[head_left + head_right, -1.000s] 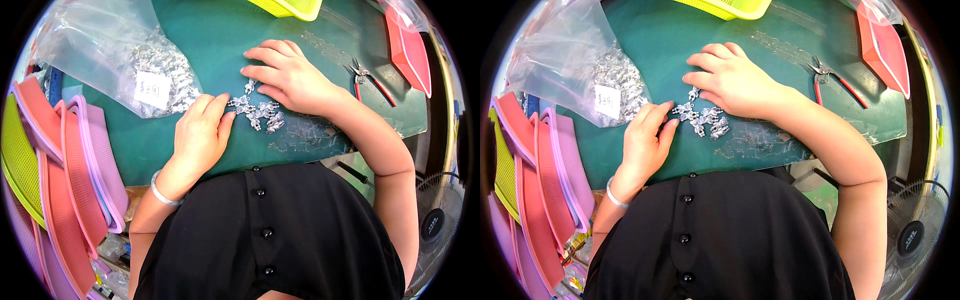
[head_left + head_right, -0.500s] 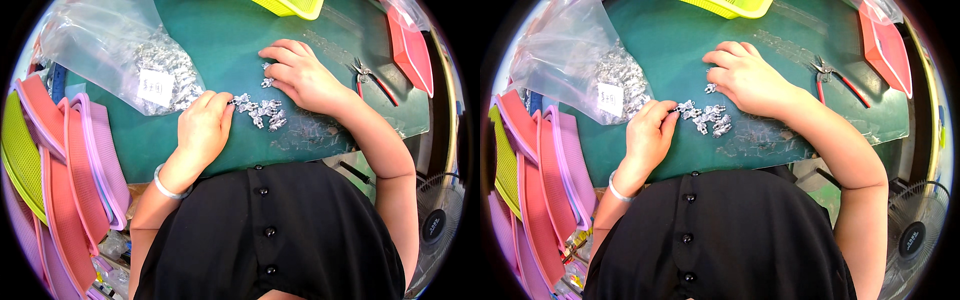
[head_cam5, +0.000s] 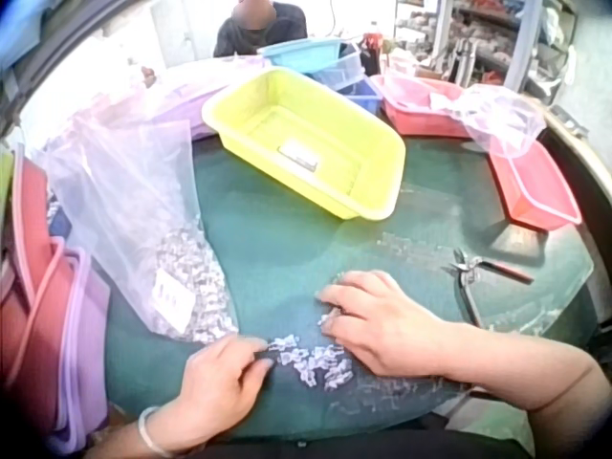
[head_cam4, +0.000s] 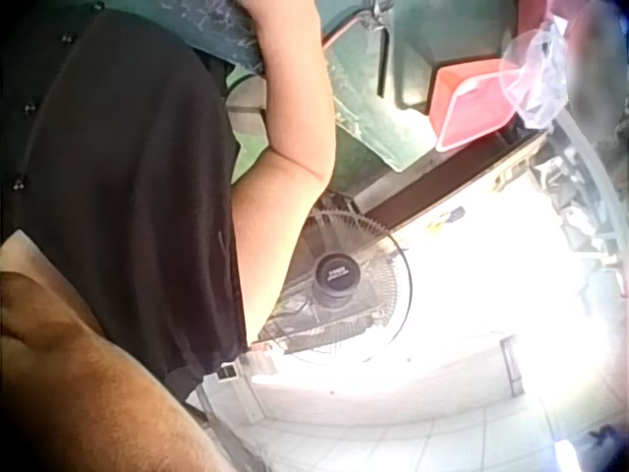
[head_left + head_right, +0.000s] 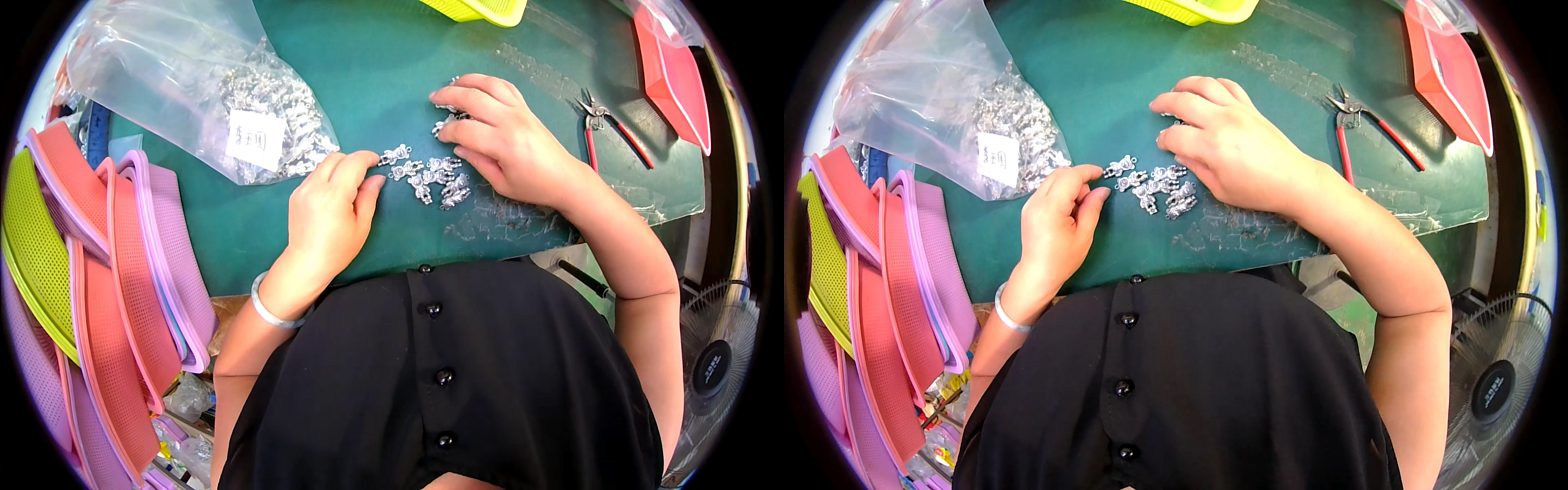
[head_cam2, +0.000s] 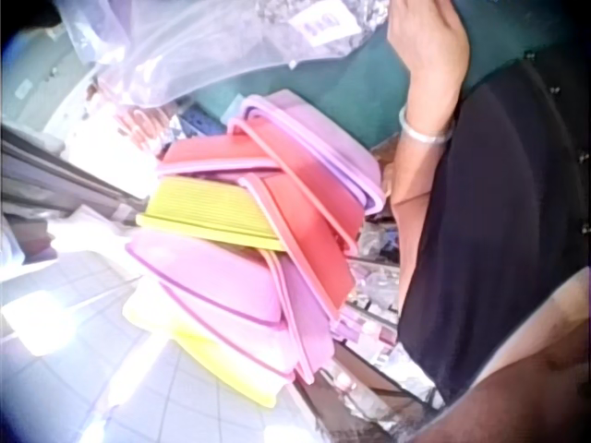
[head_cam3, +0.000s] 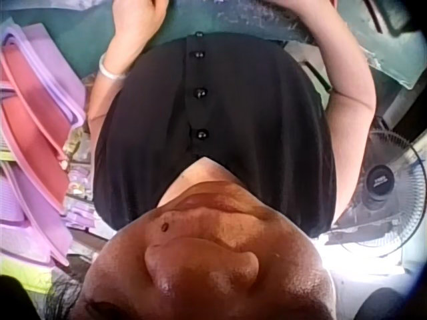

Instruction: The person sorts small silver charms on a green workbench, then uses pliers to manipulate and join them. They transfer the assembled charms into a plastic bag and label it with a red pen.

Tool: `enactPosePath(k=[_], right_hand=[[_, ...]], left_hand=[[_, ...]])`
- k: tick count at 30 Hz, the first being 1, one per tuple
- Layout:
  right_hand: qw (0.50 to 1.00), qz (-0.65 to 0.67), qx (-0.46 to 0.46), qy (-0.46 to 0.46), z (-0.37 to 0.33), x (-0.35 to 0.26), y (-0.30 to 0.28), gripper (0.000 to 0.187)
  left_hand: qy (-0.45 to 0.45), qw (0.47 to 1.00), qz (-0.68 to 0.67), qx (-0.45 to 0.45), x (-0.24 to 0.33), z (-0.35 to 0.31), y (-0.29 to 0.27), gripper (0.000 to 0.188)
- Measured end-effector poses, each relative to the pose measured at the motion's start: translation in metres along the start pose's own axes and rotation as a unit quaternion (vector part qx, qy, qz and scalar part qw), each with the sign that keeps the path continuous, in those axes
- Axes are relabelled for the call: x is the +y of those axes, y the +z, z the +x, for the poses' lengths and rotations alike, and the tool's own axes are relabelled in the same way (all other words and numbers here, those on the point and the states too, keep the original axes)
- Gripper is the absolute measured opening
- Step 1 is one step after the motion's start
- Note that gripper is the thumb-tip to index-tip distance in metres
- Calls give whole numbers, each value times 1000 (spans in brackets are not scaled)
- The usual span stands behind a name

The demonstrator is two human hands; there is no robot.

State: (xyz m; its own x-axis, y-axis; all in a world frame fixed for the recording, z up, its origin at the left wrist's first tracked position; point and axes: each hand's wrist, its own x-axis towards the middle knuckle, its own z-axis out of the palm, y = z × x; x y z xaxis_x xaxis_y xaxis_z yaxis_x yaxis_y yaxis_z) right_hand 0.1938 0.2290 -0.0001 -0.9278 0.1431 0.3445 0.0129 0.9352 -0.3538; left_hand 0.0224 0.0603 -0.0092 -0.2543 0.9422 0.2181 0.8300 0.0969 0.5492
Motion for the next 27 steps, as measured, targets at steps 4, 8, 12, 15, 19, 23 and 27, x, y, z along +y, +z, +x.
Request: enactPosePath(k=[4, 8, 12, 15, 19, 23, 27], right_hand=[[1000, 7, -10, 15, -6, -7, 2, 23], [999, 20, -4, 28, -11, -11, 4, 22], [999, 27, 6, 40, -15, -14, 8, 20], [999, 23, 6, 43, -16, -16, 9, 20], [998, 31, 12, 48, -18, -18, 9, 21], [998, 34, 14, 49, -19, -20, 8, 21], [997, 29, 27, 62, -22, -20, 8, 24]], left_hand=[[27, 998, -46, -13, 1, -3, 1, 18], [67, 997, -47, 6, 3, 1, 10, 16], [81, 996, -28, 2, 4, 6, 11, 15], [103, 995, -12, 10, 3, 8, 13, 14], [118, 993, 19, 16, 2, 10, 12, 13], [115, 993, 22, 22, 1, 11, 12, 13], [112, 993, 34, 29, 2, 14, 13, 15]])
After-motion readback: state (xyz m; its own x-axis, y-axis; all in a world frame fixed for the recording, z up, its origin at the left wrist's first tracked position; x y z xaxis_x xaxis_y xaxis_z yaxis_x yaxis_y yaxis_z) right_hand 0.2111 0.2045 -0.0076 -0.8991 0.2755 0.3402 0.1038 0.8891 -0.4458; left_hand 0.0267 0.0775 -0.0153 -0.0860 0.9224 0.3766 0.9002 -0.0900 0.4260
